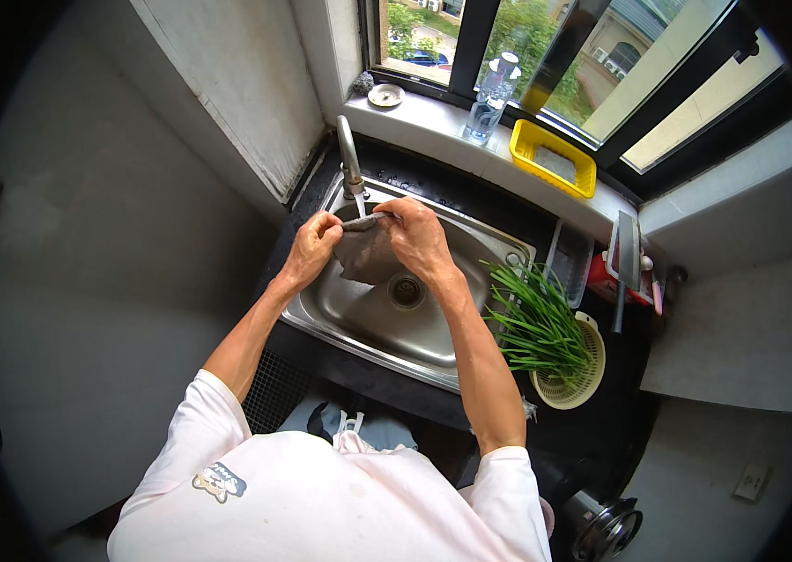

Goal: The person rinses a pink plastic basin under running water, repeatedly filling and emptying it. Then the person washes a gray cloth under the tap, wringing it out multiple times. The basin is set aside and the cloth is rinsed and wrung repeatedly.

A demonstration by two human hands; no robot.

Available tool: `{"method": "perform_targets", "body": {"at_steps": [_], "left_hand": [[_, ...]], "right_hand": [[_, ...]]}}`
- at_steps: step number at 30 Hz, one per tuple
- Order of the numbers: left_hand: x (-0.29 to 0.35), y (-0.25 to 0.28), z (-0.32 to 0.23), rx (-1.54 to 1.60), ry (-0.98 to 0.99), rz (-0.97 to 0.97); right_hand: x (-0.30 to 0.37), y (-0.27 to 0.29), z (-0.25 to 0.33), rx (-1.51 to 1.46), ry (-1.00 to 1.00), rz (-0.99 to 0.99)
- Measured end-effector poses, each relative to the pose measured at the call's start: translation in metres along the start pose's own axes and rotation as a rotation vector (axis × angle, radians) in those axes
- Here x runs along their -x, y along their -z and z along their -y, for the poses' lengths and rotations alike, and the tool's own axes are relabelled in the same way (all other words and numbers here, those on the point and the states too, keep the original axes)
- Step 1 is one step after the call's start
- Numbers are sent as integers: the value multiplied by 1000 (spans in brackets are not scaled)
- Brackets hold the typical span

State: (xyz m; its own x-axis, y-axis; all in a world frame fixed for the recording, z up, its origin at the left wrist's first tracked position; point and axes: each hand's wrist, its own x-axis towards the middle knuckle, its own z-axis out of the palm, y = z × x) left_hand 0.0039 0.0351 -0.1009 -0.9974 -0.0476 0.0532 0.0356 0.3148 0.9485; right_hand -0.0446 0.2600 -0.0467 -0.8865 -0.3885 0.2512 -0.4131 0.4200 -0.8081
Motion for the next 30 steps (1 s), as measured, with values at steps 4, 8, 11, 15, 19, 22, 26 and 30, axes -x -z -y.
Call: {"method": "perform_targets", "body": {"at_steps": [4, 8, 11, 15, 19, 22, 26, 30], "left_hand": [[-9, -9, 30, -95, -85, -133], [12, -20, 75, -172, -51, -236], [33, -26, 99, 79, 519, 143], [40, -50, 110, 385, 782, 333], [24, -55, 114, 385, 516, 433], [13, -47, 120, 305, 795, 547], [14, -61, 125, 176, 611, 771], [16, -92, 134, 121, 245, 285]], "right_hand": [[-1, -11, 5, -30, -123, 79], [-2, -28, 2, -385, -282, 52], [-2, -35, 2, -625, -334, 17], [-2, -32, 11, -739, -377, -25], [-5, -15, 26, -812, -426, -10], [-7, -2, 36, -833, -429, 9], [-4, 0, 48, -879, -399, 21], [5, -8, 51, -829, -413, 49]]}}
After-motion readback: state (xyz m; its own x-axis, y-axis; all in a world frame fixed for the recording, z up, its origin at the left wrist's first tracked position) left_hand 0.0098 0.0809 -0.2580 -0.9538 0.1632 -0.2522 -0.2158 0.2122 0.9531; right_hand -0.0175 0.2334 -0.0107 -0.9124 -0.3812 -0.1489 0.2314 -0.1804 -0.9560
